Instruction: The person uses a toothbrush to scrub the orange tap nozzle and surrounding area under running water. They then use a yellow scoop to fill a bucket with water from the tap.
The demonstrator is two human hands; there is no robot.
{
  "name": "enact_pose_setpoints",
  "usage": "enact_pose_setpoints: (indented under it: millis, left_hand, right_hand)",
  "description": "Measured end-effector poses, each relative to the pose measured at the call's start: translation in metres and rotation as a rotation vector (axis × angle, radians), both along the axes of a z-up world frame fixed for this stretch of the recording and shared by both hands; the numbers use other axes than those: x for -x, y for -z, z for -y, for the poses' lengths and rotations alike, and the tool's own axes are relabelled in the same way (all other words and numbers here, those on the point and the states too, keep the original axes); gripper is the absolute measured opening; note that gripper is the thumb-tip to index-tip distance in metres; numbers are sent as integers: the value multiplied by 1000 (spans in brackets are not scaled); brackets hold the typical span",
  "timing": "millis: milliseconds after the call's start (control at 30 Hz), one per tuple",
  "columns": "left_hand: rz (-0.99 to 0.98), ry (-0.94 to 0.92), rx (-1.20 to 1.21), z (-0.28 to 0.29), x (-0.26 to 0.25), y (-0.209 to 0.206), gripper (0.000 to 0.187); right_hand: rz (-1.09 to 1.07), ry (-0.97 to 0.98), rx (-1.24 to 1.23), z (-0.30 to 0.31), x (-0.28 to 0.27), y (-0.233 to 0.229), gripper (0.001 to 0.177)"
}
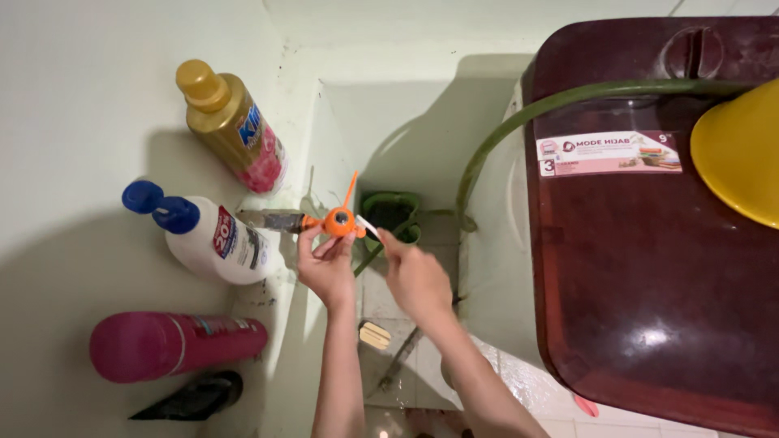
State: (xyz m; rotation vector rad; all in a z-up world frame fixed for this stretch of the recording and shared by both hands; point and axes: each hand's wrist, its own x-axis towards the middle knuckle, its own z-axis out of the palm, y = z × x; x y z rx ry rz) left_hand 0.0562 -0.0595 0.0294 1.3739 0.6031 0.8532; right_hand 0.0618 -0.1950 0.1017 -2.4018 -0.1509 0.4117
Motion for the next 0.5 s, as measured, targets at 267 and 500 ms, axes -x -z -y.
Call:
enact_pose_setpoints:
  millis: [267,500]
  left_hand:
    - [-104,11,31,-6,-1,7,43]
    - [-66,98,5,-12,3,7,45]
  right_hand:
    - [-60,-362,-13,-6,-64,-28,36]
    - [15,-116,-114,-13,-21,-17,39]
